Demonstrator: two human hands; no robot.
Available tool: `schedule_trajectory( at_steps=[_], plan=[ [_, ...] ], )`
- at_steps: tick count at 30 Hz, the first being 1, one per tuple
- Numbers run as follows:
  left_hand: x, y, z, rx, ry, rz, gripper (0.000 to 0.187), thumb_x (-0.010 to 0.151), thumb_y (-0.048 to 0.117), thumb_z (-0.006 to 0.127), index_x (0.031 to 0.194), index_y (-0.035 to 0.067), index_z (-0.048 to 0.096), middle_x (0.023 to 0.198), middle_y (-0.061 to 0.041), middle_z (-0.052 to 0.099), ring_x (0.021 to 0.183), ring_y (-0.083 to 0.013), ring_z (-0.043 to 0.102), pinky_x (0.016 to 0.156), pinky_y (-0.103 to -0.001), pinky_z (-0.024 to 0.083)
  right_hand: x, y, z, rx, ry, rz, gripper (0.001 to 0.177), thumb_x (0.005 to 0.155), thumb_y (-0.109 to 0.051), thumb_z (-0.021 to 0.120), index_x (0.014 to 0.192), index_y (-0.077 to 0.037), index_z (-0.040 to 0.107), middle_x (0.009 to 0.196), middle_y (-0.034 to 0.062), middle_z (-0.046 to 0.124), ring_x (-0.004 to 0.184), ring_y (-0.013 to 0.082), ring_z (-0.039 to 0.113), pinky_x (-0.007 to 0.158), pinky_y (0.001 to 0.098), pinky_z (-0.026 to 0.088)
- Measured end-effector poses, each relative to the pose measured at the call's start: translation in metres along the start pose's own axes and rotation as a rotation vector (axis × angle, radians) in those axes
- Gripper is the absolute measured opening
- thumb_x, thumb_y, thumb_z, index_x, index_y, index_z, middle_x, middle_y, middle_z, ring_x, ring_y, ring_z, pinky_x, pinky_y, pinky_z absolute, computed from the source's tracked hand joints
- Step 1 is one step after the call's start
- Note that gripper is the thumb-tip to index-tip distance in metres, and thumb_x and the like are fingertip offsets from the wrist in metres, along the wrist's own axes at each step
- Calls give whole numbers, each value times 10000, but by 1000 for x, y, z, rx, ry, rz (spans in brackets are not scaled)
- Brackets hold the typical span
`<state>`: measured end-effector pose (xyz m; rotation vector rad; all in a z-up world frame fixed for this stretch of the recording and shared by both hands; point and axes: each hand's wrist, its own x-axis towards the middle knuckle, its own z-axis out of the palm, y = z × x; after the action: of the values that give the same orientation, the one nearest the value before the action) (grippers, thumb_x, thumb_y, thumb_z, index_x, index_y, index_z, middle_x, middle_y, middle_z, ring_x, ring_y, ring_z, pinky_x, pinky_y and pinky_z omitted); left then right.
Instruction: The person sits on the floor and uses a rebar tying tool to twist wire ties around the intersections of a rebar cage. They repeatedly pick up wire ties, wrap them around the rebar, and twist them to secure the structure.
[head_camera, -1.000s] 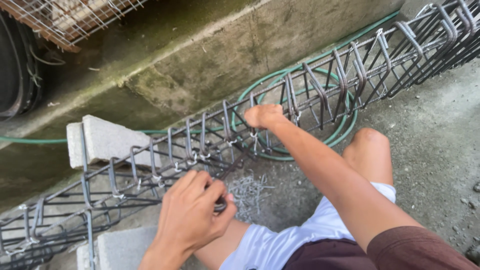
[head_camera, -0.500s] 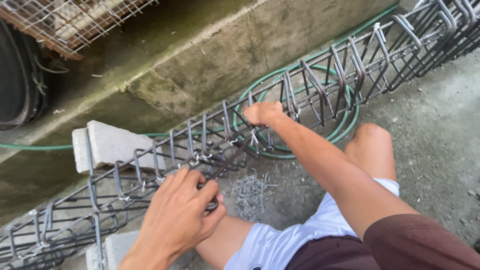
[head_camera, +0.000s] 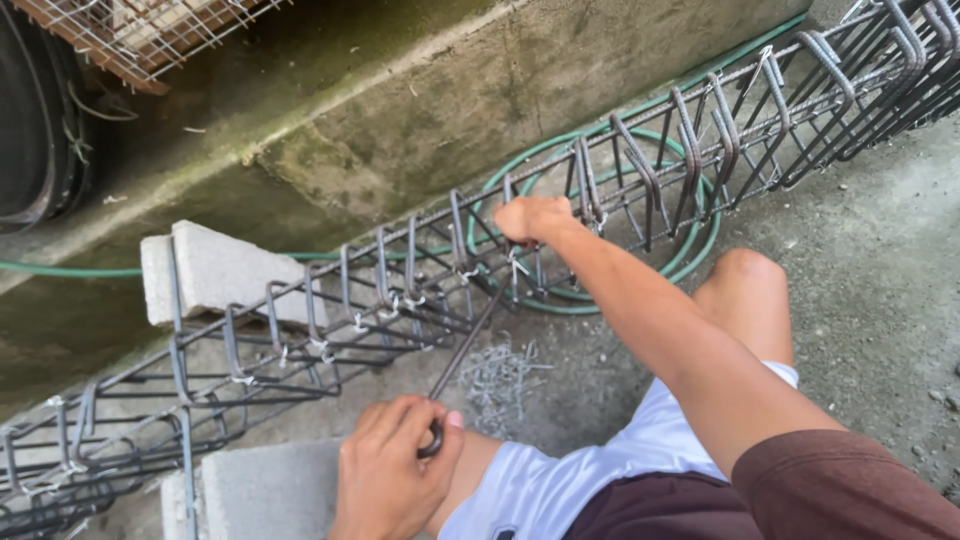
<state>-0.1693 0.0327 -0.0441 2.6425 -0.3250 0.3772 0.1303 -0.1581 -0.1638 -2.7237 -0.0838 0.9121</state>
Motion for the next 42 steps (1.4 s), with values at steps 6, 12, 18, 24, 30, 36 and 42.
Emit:
schedule_trajectory(
  at_steps=[6,12,18,24,30,36,42],
  plan=[
    [-19,4,22,-135,11,-142,93,766,218,772,740,153,712,698,36,694,516,-144,596,508,-270,494,0,1,-1,20,-12,14,644,1012,-477,271,793,-147,778,844,18,771,864,218,719,917,437,451],
    [-39,3,43,-251,-71,-411,138,756,292,787,779,159,757,699,17,781,559,-132,697,555,-245,618,1,2,3,30,-11,14,654,1012,-491,272,757,-143,764,809,25,761,841,229,716,891,427,470],
    [-42,9,56,-331,-79,-479,117,766,272,766,773,156,779,642,44,769,542,-101,667,520,-224,537,2,2,4,40,34,37,687,1024,-496,253,771,-128,774,842,45,771,923,259,719,959,442,442],
    [-26,-2,39,-395,-29,-490,119,750,208,780,802,104,757,706,-2,742,614,-124,663,593,-245,586,6,2,8,53,75,50,678,1024,-496,251,1033,-88,792,1078,90,777,1121,330,682,1037,492,408],
    [24,8,-2,-206,-35,-371,176,819,306,725,780,135,719,620,-2,677,549,-187,591,593,-315,477,17,6,14,51,117,58,705,1027,-520,250,1233,-46,730,1274,138,716,1241,383,628,1068,522,400],
    [69,11,-30,-225,-76,-570,258,857,346,717,765,114,779,473,-20,603,413,-158,462,420,-311,369,19,8,19,41,110,44,728,1010,-509,233,1226,-17,723,1277,156,711,1236,403,627,1054,531,411],
    [94,11,-35,-46,71,-309,224,846,361,732,681,211,737,562,-105,668,650,-362,704,562,-455,528,-6,-7,-5,-1,-38,114,823,985,-573,98,1411,-100,619,1424,86,645,1427,281,502,1211,492,313]
  ],
)
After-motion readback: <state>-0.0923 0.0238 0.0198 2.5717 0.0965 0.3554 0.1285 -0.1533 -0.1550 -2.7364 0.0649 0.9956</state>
